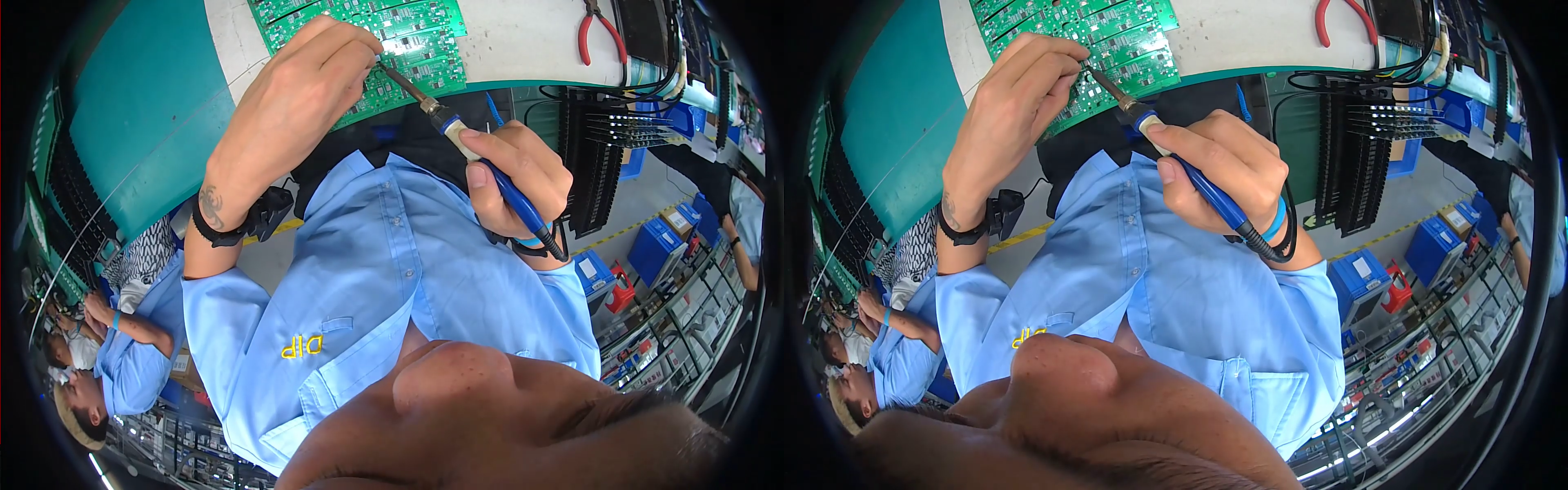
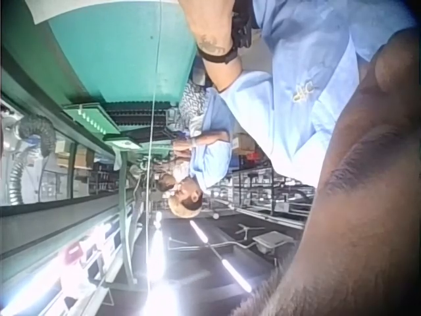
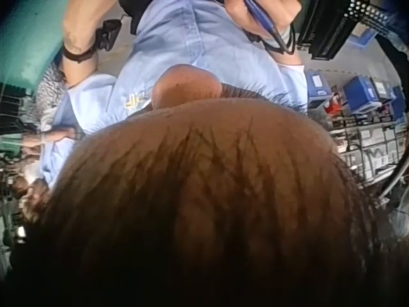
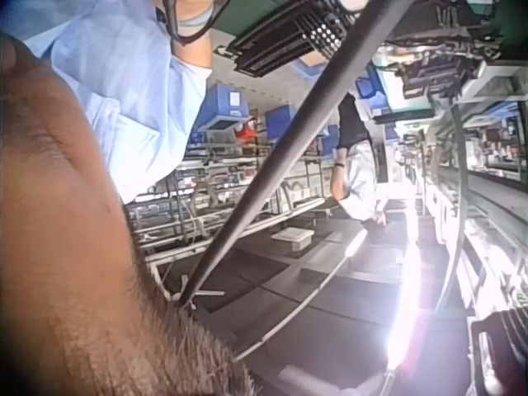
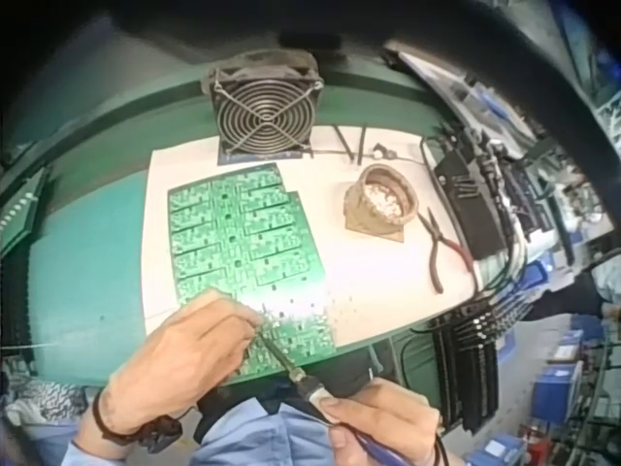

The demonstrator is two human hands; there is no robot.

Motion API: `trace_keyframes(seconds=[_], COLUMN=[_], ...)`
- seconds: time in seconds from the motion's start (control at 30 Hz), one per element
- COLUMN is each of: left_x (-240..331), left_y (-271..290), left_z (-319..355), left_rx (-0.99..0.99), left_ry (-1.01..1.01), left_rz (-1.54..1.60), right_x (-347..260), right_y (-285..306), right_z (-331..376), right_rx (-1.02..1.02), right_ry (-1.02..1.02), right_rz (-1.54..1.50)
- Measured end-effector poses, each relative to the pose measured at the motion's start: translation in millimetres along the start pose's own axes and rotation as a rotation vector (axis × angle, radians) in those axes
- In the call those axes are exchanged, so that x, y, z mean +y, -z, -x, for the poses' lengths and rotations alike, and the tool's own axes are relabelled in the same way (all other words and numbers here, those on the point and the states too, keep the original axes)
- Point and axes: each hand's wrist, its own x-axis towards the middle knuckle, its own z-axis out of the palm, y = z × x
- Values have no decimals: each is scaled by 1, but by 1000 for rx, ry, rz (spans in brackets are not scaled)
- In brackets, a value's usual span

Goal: Soldering electronic components onto a printed circuit board at a workbench.

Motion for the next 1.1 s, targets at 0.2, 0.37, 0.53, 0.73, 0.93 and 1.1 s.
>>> trace_keyframes(seconds=[0.2, 0.37, 0.53, 0.73, 0.93, 1.1], left_x=[1, 2, 5, 6, 7, 3], left_y=[0, 0, 0, 1, -1, 1], left_z=[-2, -2, -4, -3, -1, 1], left_rx=[-2, -6, -24, -40, -24, 12], left_ry=[-5, -10, -13, -23, -10, -25], left_rz=[-5, -6, -10, -18, -2, 4], right_x=[-1, -3, -5, -5, -6, -6], right_y=[0, 2, 4, 6, 6, 9], right_z=[-1, 0, 2, 0, 2, 2], right_rx=[0, -17, -17, -24, -16, 26], right_ry=[3, -9, -15, -8, -2, 8], right_rz=[2, 12, 14, 19, 13, 14])
